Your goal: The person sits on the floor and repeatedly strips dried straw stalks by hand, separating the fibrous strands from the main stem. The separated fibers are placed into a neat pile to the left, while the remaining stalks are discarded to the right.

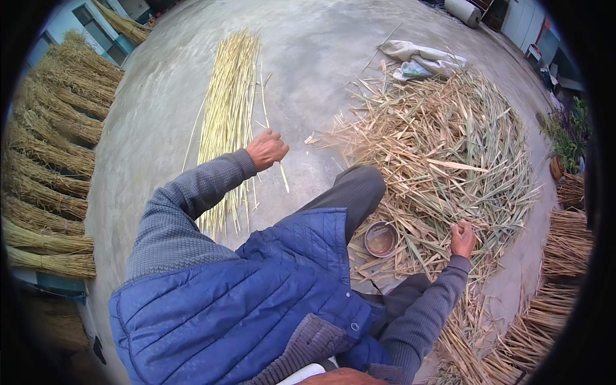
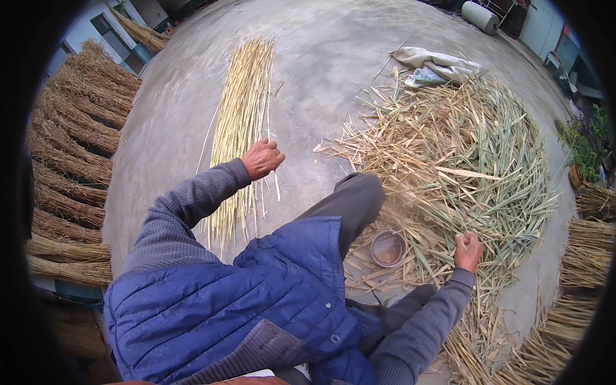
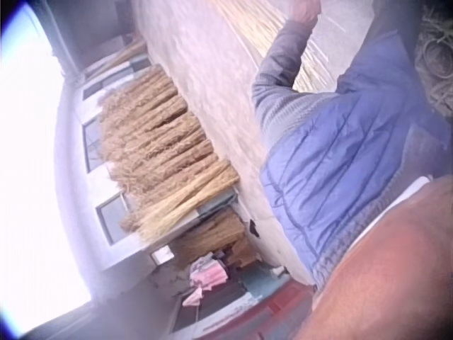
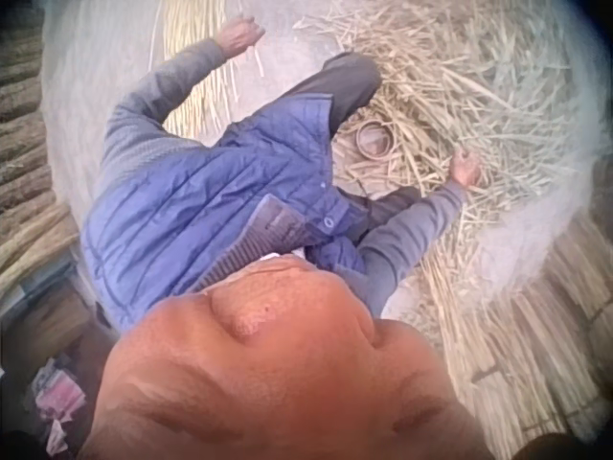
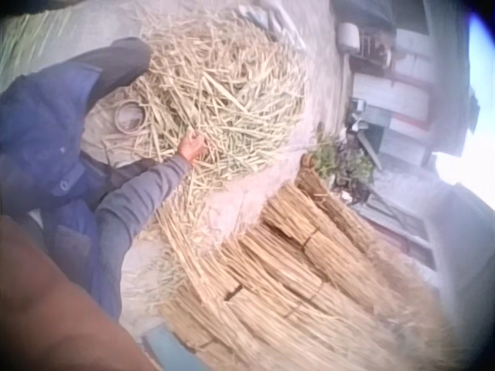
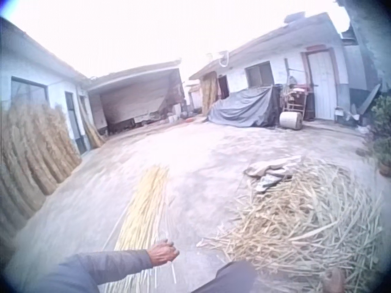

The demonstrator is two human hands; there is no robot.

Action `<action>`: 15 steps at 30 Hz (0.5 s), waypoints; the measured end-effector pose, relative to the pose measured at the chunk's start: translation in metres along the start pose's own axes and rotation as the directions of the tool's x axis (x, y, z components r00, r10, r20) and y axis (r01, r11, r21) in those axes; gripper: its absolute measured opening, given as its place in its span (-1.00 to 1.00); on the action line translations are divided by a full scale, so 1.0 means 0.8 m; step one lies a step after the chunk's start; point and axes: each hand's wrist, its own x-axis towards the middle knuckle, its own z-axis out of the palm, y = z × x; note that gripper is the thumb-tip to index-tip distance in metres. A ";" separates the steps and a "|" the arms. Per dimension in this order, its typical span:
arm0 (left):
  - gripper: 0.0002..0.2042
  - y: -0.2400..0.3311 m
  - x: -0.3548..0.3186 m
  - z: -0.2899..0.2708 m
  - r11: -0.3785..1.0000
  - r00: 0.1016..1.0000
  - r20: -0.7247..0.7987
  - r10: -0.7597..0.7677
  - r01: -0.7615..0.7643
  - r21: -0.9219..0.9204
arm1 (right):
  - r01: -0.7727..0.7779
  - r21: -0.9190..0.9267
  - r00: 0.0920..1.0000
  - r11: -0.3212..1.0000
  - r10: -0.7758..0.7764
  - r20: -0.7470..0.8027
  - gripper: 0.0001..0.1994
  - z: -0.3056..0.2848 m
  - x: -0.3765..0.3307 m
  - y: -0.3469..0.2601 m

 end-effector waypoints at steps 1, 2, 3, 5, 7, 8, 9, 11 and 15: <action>-0.90 -0.003 -0.026 -0.001 0.999 0.993 0.116 -0.035 0.031 0.041 | 0.004 -0.065 1.000 0.998 -0.005 -0.011 -0.68 0.001 -0.001 0.002; -0.91 -0.005 -0.049 -0.005 0.999 0.988 0.143 -0.050 0.047 0.026 | 0.012 -0.091 1.000 0.996 -0.013 -0.020 -0.67 0.000 -0.003 0.002; -0.90 -0.008 -0.067 -0.011 0.999 0.998 0.045 -0.054 0.053 0.013 | 0.027 -0.067 0.999 0.997 -0.029 -0.025 -0.67 -0.001 -0.004 0.000; -0.84 -0.013 -0.088 -0.028 0.996 0.995 -0.043 -0.087 0.086 -0.009 | 0.004 -0.076 0.999 0.997 -0.008 -0.047 -0.65 -0.004 -0.008 -0.012; -0.77 -0.020 -0.094 -0.056 0.992 0.983 -0.129 -0.129 0.127 -0.024 | 0.016 0.001 0.998 1.000 -0.016 -0.069 -0.64 -0.005 -0.010 -0.042; -0.73 -0.020 -0.088 -0.073 0.994 0.964 -0.244 -0.105 0.101 -0.031 | 0.042 0.055 0.996 0.998 -0.038 -0.076 -0.64 -0.001 -0.010 -0.066; -0.69 -0.015 -0.068 -0.090 0.994 0.941 -0.322 -0.106 0.102 -0.028 | 0.071 0.109 0.994 0.992 -0.062 -0.085 -0.64 0.006 -0.010 -0.097; -0.67 0.009 -0.014 -0.132 0.999 0.886 -0.461 -0.054 0.045 -0.029 | 0.160 0.222 0.987 0.962 -0.153 -0.047 -0.61 0.025 -0.022 -0.168; -0.72 0.109 0.116 -0.237 0.956 0.695 -0.705 0.144 -0.281 -0.082 | 0.486 0.303 0.849 0.820 -0.525 0.061 -0.52 0.082 -0.054 -0.312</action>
